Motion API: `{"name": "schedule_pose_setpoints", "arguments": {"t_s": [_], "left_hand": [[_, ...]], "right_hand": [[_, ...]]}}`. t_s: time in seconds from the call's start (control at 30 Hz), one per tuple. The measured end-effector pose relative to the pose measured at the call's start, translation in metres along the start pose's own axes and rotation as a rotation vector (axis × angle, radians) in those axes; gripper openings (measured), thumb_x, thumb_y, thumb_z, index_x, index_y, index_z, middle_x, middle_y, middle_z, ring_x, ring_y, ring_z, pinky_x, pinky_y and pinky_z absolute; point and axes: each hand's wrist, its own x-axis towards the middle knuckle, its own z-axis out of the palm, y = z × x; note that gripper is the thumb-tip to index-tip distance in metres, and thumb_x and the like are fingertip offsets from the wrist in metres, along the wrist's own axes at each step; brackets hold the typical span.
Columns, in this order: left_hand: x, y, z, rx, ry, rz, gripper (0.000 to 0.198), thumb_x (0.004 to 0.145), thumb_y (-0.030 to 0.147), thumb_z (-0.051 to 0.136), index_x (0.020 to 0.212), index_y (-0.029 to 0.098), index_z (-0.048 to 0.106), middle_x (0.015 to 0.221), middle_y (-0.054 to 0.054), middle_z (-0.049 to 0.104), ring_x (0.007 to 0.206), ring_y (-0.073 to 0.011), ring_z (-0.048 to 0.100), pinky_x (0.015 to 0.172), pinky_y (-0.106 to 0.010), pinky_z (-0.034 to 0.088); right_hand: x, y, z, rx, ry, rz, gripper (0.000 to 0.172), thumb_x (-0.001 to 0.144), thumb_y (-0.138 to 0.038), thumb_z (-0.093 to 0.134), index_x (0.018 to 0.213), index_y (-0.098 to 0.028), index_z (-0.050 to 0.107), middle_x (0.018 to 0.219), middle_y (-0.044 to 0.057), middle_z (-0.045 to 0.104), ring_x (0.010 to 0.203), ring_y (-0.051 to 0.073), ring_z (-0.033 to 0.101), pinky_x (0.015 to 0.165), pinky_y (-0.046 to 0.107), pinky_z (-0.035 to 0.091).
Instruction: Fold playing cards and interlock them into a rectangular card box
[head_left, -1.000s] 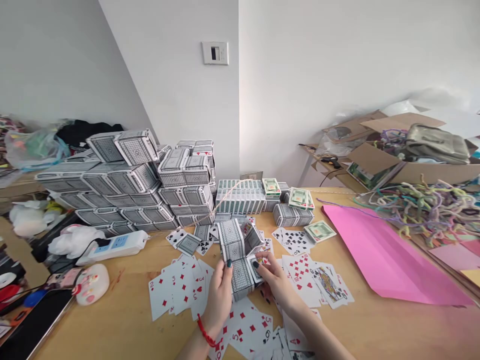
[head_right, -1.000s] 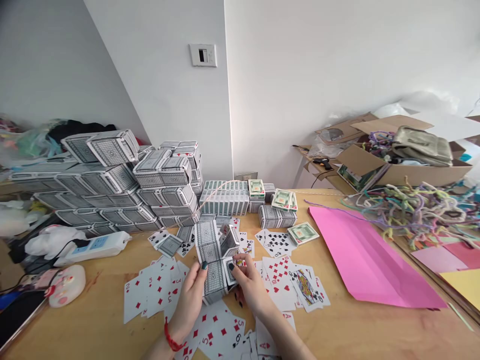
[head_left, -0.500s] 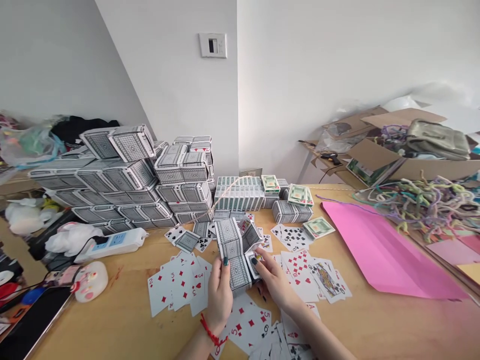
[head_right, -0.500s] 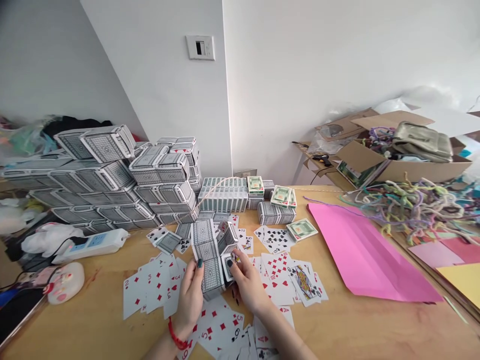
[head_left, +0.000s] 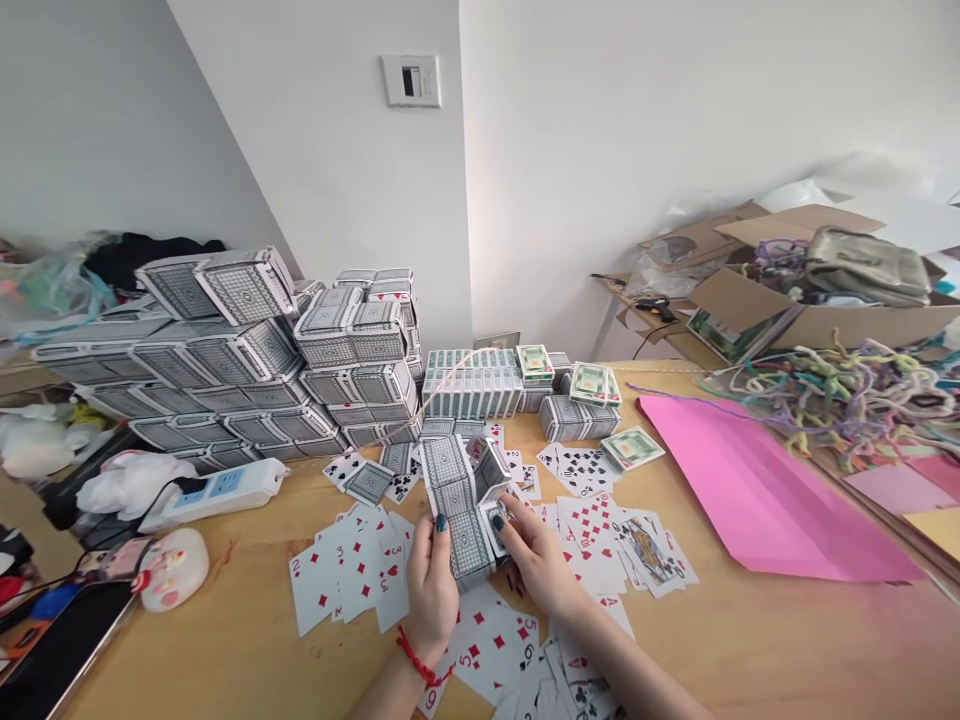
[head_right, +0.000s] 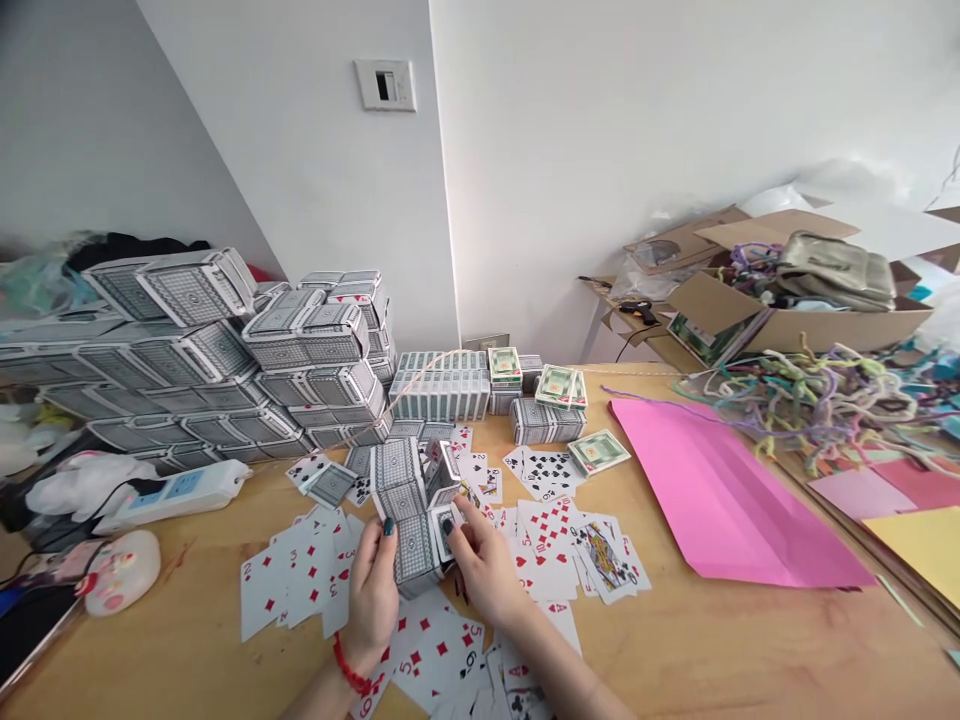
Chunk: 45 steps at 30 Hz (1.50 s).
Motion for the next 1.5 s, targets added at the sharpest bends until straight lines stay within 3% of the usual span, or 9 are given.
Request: {"name": "schedule_pose_setpoints", "arguments": {"t_s": [0.57,0.77,0.97,1.17,1.5], "left_hand": [[-0.005,-0.005,0.000,0.045,0.040,0.092,0.028,0.084,0.044,0.041,0.090,0.020,0.054,0.079,-0.004,0.058,0.072,-0.0171,0.052,0.065,-0.026,0.044],[-0.003,-0.007,0.002,0.024,0.033,0.129,0.032,0.083,0.045,0.043,0.097,0.019,0.055,0.097,-0.008,0.061,0.084,-0.0202,0.056,0.072,-0.028,0.044],[0.000,-0.007,0.001,0.001,0.057,0.085,0.031,0.082,0.047,0.044,0.091,0.019,0.056,0.093,-0.007,0.062,0.086,-0.0207,0.056,0.075,-0.029,0.044],[0.003,-0.007,0.000,-0.045,0.038,0.051,0.035,0.081,0.046,0.044,0.102,0.021,0.056,0.107,-0.009,0.058,0.101,-0.0233,0.052,0.081,-0.029,0.044],[0.004,-0.007,0.000,-0.065,0.105,0.005,0.035,0.081,0.046,0.044,0.099,0.019,0.057,0.096,-0.007,0.061,0.093,-0.0220,0.055,0.078,-0.030,0.045]], "right_hand": [[-0.002,-0.007,0.003,-0.039,0.028,-0.015,0.061,0.081,-0.051,0.042,0.127,-0.011,0.045,0.054,-0.005,0.038,0.046,0.008,0.034,0.043,0.020,0.030],[-0.004,-0.010,0.006,-0.070,-0.005,-0.067,0.052,0.085,-0.047,0.040,0.123,-0.014,0.050,0.052,-0.005,0.041,0.045,0.008,0.035,0.043,0.020,0.031],[-0.007,-0.002,-0.001,0.098,-0.158,-0.050,0.056,0.086,-0.044,0.043,0.133,-0.015,0.035,0.053,-0.006,0.040,0.045,0.008,0.040,0.046,0.022,0.039],[-0.005,0.006,-0.006,0.078,-0.173,-0.106,0.055,0.084,-0.042,0.047,0.133,-0.020,0.034,0.061,-0.006,0.041,0.048,0.009,0.047,0.049,0.024,0.044],[-0.009,-0.007,0.002,-0.027,-0.137,-0.067,0.055,0.084,-0.046,0.044,0.131,-0.018,0.038,0.051,-0.008,0.040,0.038,0.008,0.040,0.042,0.022,0.040]]}}
